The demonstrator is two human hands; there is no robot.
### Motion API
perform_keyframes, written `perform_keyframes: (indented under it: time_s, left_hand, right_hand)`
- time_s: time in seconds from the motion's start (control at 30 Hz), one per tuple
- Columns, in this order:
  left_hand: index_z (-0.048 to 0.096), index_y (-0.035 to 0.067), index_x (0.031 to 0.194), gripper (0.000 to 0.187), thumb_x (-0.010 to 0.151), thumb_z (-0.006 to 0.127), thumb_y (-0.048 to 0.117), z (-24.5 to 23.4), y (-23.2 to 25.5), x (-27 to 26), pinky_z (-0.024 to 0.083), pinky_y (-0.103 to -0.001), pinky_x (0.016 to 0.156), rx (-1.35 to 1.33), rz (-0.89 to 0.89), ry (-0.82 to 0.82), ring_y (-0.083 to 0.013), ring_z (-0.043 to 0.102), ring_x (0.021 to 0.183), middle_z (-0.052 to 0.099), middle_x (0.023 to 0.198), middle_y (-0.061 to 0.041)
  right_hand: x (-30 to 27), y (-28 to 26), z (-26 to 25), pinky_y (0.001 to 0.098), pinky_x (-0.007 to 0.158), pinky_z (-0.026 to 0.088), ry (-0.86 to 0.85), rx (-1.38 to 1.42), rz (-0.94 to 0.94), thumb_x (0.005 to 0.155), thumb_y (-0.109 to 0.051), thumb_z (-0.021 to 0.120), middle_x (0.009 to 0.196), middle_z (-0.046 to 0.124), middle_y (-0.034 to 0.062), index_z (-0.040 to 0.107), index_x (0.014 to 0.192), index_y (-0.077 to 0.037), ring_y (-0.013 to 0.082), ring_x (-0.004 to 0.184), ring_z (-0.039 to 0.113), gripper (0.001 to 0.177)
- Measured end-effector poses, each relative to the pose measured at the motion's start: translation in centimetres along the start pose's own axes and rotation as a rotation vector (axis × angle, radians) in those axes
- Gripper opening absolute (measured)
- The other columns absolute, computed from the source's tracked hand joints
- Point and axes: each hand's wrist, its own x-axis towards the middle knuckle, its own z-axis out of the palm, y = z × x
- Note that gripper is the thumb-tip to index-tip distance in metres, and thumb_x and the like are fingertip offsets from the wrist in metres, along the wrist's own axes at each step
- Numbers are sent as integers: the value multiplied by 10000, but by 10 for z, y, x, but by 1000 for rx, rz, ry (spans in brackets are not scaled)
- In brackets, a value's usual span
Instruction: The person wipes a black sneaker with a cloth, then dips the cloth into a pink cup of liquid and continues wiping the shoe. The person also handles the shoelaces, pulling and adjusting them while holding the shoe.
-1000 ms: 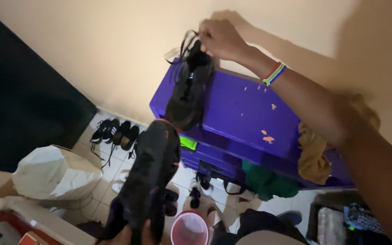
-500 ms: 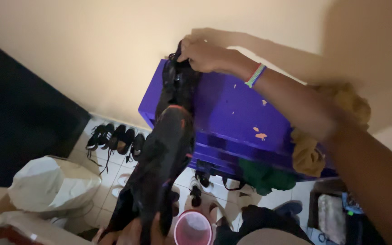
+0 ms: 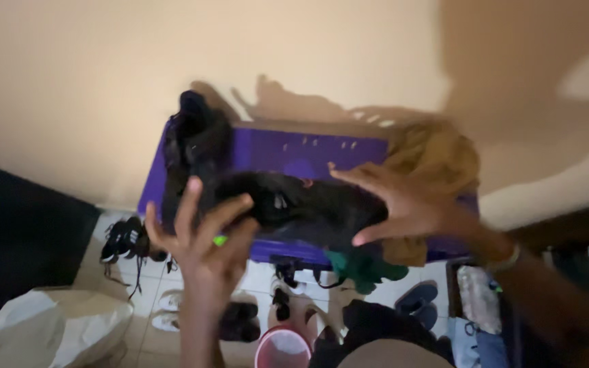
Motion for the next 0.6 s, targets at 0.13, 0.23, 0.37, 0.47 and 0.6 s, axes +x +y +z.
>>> perform_keyframes:
  time_s: [0.13, 0.23, 0.37, 0.47, 0.6]
  left_hand:
    - [669, 113, 783, 165, 649, 686, 18, 35, -8, 53, 341, -477, 1008, -86, 28, -239, -285, 445, 1285, 631, 1136, -1]
    - [651, 81, 812, 201, 630, 666, -3, 55, -8, 73, 419, -446, 886, -80, 77, -396, -282, 469, 1263, 632, 1141, -20]
    - [639, 90, 824, 154, 708, 618, -9, 84, -5, 83, 440, -412, 875, 1, 90, -428, -247, 489, 1258, 630, 1169, -5]
    - [653, 83, 866, 200, 713, 577, -22, 97, 1, 73, 430, -405, 867, 45, 64, -388, -271, 502, 1232, 623, 1185, -24]
    - [661, 84, 894, 332, 616, 531, -43, 96, 27, 64, 412, -416, 902, 53, -77, -280, -305, 521, 1141, 611, 1203, -92]
  right_hand:
    - [-29, 10, 29, 380, 927, 439, 256, -8, 185, 670, -526, 706, 1192, 461, 169, 406, 1351, -96, 299, 1085, 524, 860]
    - [-34, 19, 43, 389, 855, 443, 322, -25, 285, 656, -507, 719, 1118, 528, 171, 509, 1263, -69, 315, 1018, 542, 777]
    - [-23, 25, 43, 391, 756, 484, 368, -63, 112, 729, -458, 693, 1045, 571, 161, 560, 1168, -24, 331, 924, 580, 631]
    - [-23, 25, 48, 389, 665, 500, 369, -87, 108, 719, -449, 694, 968, 583, 147, 571, 1144, -33, 332, 811, 603, 607]
    - [-21, 28, 41, 382, 632, 501, 421, -77, 18, 766, -401, 672, 903, 610, 129, 597, 1095, -44, 318, 757, 618, 491]
